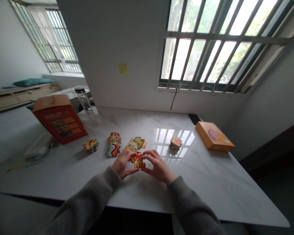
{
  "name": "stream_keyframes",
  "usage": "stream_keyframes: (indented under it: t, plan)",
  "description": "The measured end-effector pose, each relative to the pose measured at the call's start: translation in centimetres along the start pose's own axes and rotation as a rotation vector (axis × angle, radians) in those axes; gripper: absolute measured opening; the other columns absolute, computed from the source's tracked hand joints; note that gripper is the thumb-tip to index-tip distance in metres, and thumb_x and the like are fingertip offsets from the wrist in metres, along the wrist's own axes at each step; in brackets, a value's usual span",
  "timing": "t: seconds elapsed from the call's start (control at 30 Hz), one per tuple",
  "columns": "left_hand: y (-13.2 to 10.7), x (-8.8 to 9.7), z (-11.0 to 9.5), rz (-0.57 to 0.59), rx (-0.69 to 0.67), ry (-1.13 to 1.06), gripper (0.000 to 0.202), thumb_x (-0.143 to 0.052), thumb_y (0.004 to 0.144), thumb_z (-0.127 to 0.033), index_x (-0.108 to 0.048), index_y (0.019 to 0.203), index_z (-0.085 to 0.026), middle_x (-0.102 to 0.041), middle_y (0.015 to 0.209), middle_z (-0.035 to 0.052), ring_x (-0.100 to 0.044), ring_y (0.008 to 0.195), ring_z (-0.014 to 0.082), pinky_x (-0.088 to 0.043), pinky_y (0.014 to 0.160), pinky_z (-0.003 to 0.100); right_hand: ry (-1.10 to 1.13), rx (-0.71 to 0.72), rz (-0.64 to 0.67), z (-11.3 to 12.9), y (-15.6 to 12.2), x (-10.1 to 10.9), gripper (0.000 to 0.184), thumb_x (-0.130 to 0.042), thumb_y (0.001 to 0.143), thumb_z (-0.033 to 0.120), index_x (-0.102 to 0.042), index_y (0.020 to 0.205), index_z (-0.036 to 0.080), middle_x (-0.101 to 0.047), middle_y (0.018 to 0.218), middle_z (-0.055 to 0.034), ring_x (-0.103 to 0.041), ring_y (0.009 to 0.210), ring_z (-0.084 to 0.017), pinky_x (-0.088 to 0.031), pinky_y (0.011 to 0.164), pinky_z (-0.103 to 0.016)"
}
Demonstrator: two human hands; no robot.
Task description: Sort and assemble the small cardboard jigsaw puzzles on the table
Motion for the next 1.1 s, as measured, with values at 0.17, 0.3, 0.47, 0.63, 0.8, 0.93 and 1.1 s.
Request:
stream_keyframes:
  t: [0.17, 0.3, 0.47, 0.63, 0.8, 0.93, 1.1]
  plan:
    - [-0.4, 1.0, 0.6, -0.119, 0.050, -0.078, 0.070, -0.060, 0.089, -0.046, -0.031, 0.146, -0.017, -0.057, 0.121, 0.0147, -0.058, 0.109, 0.0299, -0.045, 0.094, 0.045, -0.237, -0.058, -0.250, -4.0, -1.1, 6.5, 0.035, -0.066, 0.089, 0.031, -0.061, 0.124, 0.029, -0.061, 0.128, -0.0091, -0.053, 0.118, -0.028, -0.045, 0.101, -0.049]
    - [-0.3, 1.2, 0.2, -0.115, 0.031, -0.095, 0.053, -0.052, 0.092, -0.031, -0.038, 0.141, -0.019, -0.055, 0.125, 0.0139, -0.057, 0.113, 0.0288, -0.045, 0.096, 0.043, -0.468, -0.213, -0.473, -10.0, -4.4, 14.0, 0.028, -0.066, 0.088, 0.043, -0.069, 0.110, 0.026, -0.066, 0.120, -0.0101, -0.056, 0.112, -0.031, -0.042, 0.099, -0.051]
    - [-0.2, 1.3, 0.0, -0.107, 0.005, -0.090, 0.047, -0.052, 0.090, -0.025, -0.042, 0.136, -0.020, -0.055, 0.125, 0.0135, -0.056, 0.114, 0.0284, -0.046, 0.096, 0.043, -0.473, -0.287, -0.457, -13.9, -6.1, 16.0, 0.034, -0.063, 0.088, 0.051, -0.070, 0.109, 0.025, -0.068, 0.118, -0.0098, -0.057, 0.112, -0.030, -0.042, 0.099, -0.047]
    - [-0.4, 0.9, 0.0, -0.095, 0.000, -0.073, 0.044, -0.051, 0.090, -0.025, -0.045, 0.133, -0.018, -0.056, 0.122, 0.0134, -0.058, 0.108, 0.0266, -0.047, 0.093, 0.041, -0.431, -0.334, -0.405, -14.9, -6.0, 15.0, 0.032, -0.061, 0.088, 0.050, -0.070, 0.106, 0.025, -0.069, 0.118, -0.0087, -0.057, 0.111, -0.029, -0.042, 0.098, -0.046]
    - [-0.3, 1.5, 0.4, -0.101, 0.000, 0.013, 0.038, -0.051, 0.090, -0.025, -0.051, 0.127, -0.019, -0.062, 0.118, 0.0113, -0.058, 0.109, 0.0269, -0.044, 0.092, 0.040, -0.449, -0.366, -0.377, -15.5, -6.3, 15.1, 0.032, -0.058, 0.089, 0.048, -0.070, 0.107, 0.024, -0.064, 0.127, -0.0111, -0.055, 0.116, -0.031, -0.042, 0.099, -0.049]
    - [-0.8, 3.8, 3.6, -0.180, 0.125, 0.124, 0.025, -0.051, 0.088, -0.024, -0.061, 0.110, -0.021, -0.067, 0.104, 0.0079, -0.059, 0.100, 0.0258, -0.042, 0.088, 0.040, -0.585, -0.306, -0.526, -12.7, -5.7, 15.2, 0.028, -0.056, 0.091, 0.040, -0.069, 0.110, 0.023, -0.059, 0.130, -0.0127, -0.052, 0.119, -0.032, -0.038, 0.103, -0.053]
    - [-1.6, 4.0, 5.9, -0.108, 0.189, 0.235, 0.027, -0.059, 0.080, -0.024, -0.063, 0.108, -0.023, -0.066, 0.105, 0.0067, -0.057, 0.100, 0.0266, -0.041, 0.085, 0.040, -0.416, -0.198, -0.340, -7.3, -2.0, 6.8, 0.026, -0.046, 0.094, 0.022, -0.064, 0.113, 0.023, -0.065, 0.099, -0.0088, -0.059, 0.100, -0.026, -0.045, 0.091, -0.042]
Point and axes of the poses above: each hand's wrist, its own y-axis towards the middle knuckle, its own x-axis out of the back of the hand, z = x × y, the point moved 9 cm from there along y, towards the middle knuckle
